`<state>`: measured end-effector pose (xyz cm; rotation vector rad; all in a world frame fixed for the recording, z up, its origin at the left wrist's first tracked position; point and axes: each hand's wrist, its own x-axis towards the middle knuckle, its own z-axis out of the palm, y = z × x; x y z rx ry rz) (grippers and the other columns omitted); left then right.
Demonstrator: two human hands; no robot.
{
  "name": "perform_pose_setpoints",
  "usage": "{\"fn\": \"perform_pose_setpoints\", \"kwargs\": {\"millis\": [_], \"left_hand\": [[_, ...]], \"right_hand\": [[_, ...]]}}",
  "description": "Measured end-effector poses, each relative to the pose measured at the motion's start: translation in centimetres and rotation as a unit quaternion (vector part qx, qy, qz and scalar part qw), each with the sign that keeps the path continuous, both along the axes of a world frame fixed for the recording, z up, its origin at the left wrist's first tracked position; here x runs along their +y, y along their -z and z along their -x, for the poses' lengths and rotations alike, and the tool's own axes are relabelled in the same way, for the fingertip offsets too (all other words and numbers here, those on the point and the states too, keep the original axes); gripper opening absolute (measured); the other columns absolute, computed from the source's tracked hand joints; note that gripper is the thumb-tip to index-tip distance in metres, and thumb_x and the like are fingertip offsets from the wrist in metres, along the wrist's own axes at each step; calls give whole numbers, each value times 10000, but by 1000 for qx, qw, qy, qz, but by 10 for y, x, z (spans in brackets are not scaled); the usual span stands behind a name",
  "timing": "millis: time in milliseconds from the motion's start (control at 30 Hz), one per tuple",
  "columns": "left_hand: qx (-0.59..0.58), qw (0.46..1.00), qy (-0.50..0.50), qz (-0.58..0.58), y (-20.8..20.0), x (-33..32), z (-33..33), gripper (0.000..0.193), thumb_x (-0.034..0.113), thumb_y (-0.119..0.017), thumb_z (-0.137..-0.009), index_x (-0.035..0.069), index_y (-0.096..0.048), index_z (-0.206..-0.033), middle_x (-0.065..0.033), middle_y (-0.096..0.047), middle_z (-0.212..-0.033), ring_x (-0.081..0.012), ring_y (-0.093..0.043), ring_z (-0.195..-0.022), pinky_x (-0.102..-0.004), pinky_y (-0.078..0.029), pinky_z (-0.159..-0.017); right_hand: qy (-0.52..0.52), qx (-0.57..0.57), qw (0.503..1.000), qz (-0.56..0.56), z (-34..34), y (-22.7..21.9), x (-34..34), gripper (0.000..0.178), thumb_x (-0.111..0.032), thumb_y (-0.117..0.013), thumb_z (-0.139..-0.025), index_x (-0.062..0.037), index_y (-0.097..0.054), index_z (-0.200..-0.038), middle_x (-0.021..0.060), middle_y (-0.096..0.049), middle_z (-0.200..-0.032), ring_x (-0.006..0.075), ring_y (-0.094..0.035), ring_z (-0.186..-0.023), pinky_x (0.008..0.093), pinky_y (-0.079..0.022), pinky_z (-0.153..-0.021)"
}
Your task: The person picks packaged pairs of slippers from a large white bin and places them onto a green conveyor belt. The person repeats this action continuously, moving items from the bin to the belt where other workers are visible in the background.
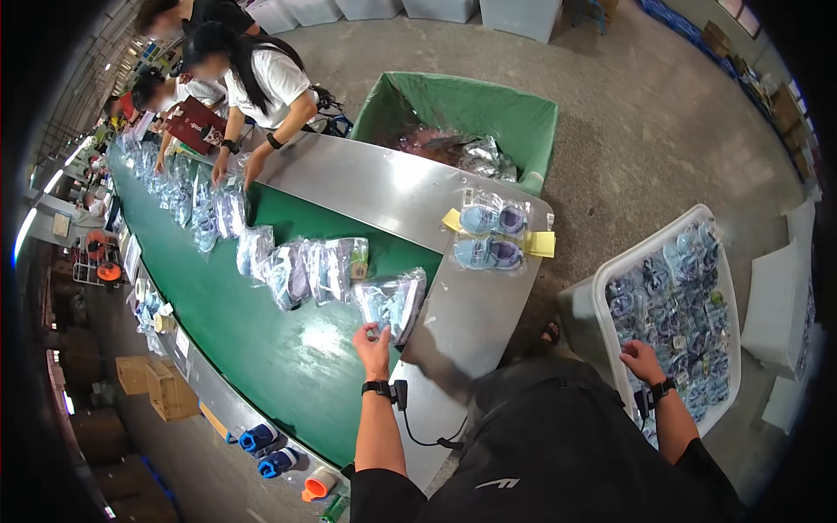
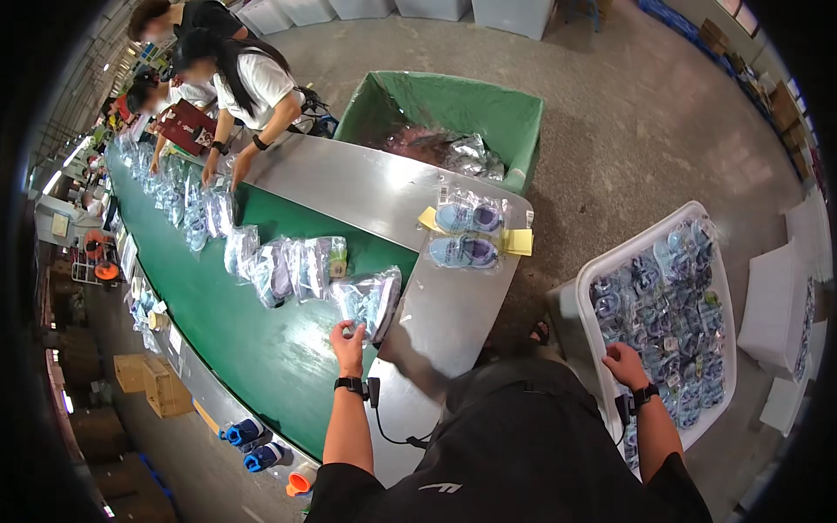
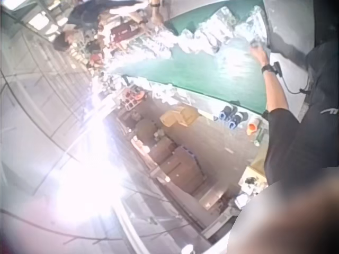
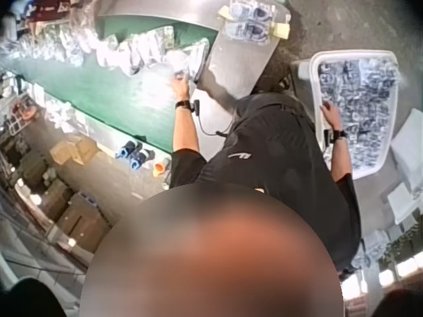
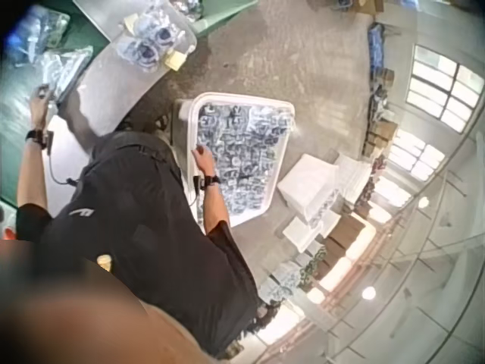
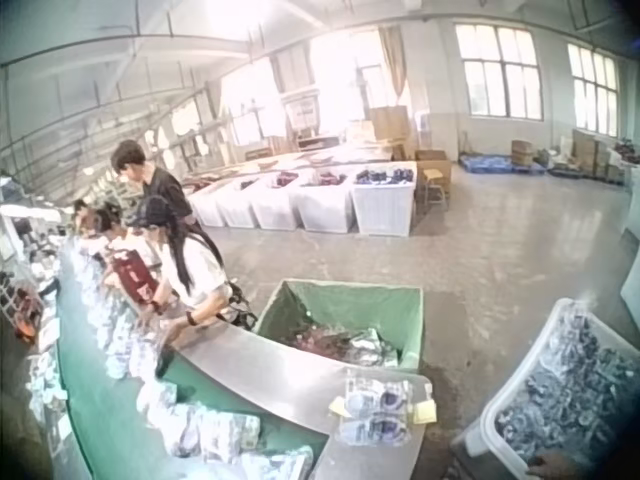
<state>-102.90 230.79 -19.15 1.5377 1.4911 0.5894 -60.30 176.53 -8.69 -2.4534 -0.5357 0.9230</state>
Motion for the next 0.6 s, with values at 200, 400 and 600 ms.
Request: {"fn": "perform_pose_setpoints", "kwargs": {"millis": [200, 400, 600], "left_hand": [[-35, 977, -188, 97, 10, 34, -12, 956, 323, -828, -803, -48, -296, -1505, -290, -491, -1392, -383, -529, -1229, -414, -419, -1046], [125, 982, -52, 132, 26, 59, -22, 1109, 448, -821, -769, -78, -233, -1549, -306, -422, -1505, -415, -398, -1414, -460, -299, -1180], [-177, 975, 25, 130, -23, 34, -43, 951, 69, -785, -744, -39, -283, -1543, -208, -427, -1511, -308, -433, -1375, -381, -365, -1135]], "right_hand": [[-9, 12, 1000, -17, -10, -15, 28, 390, -211, -744, -836, 20, -657, -1139, 148, -725, -992, 241, -709, -914, 366, -561, -840], [11, 3, 1000, -1, 2, -16, 9, 372, -208, -744, -831, 17, -665, -1116, 144, -727, -985, 222, -704, -896, 357, -558, -817], [56, 45, 997, 37, 30, 9, -28, 388, -220, -748, -819, 35, -680, -1104, 137, -736, -911, 224, -712, -847, 354, -558, -802]]}}
